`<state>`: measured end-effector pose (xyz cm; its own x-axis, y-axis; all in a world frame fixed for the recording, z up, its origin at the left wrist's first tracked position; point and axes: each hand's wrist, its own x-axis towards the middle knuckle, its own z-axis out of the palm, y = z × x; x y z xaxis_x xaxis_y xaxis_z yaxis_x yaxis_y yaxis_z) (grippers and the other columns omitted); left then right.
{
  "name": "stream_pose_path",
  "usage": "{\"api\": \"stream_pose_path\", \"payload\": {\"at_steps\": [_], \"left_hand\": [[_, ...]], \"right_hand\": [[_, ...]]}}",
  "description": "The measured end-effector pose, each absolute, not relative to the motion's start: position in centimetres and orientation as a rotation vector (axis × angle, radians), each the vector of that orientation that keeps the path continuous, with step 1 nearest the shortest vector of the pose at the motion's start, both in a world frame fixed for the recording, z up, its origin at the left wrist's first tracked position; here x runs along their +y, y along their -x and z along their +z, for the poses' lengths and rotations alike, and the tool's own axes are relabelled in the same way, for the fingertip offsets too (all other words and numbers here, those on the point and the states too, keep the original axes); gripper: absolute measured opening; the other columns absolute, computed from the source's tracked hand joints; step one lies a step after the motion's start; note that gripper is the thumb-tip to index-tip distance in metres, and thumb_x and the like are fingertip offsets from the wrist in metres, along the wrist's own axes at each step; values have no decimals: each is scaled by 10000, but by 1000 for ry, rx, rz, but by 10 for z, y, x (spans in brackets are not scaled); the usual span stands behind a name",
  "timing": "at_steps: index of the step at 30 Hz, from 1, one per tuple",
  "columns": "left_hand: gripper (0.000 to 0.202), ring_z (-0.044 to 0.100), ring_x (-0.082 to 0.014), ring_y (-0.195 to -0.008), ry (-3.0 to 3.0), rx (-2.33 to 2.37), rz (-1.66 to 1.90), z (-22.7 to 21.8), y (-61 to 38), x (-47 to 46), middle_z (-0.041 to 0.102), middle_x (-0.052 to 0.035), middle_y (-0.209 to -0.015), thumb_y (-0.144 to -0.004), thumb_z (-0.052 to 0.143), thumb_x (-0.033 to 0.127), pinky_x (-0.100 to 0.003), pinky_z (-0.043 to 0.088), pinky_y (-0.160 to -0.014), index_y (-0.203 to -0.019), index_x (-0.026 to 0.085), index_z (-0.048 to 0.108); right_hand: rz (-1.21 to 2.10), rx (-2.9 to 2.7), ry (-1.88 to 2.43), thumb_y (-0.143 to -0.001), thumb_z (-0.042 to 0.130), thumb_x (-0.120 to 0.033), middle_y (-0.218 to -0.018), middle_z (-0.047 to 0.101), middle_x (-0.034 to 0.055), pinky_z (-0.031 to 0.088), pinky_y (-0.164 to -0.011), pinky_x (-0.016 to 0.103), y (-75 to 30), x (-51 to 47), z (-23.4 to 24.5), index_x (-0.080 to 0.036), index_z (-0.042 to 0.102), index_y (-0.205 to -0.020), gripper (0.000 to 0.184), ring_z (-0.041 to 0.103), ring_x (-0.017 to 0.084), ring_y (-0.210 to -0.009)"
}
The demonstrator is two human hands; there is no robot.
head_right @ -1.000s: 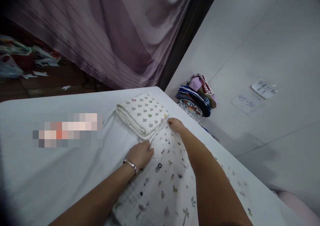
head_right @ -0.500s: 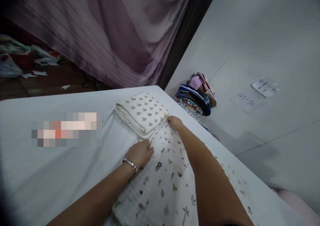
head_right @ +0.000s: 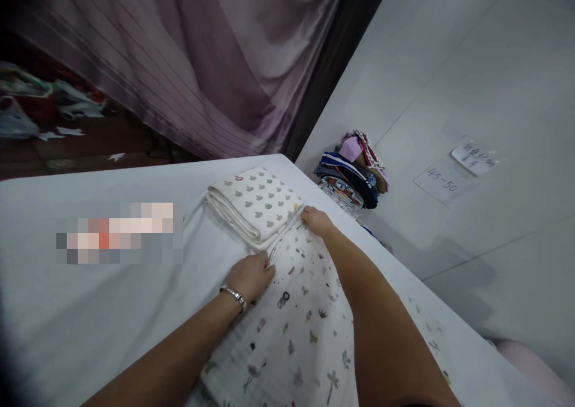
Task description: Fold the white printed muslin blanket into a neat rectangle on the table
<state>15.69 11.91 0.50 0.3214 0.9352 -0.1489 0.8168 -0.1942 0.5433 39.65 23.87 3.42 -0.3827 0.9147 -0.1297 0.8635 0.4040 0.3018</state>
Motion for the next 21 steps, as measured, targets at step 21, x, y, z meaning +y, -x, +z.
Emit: {"api": "stream_pose_path", "payload": {"at_steps": [21], "left_hand": [[264,627,-255,-849,-2058,1530,267,6,-157,119,668,-110,-887,-802,386,340,-352,445,-700,-903,185,575]], "right_hand": [[99,2315,-1557,-858,414,-161,-1158,597,34,439,-833,258,-401,244,34,-234,619,-1067,302,548,176,-1034]]}}
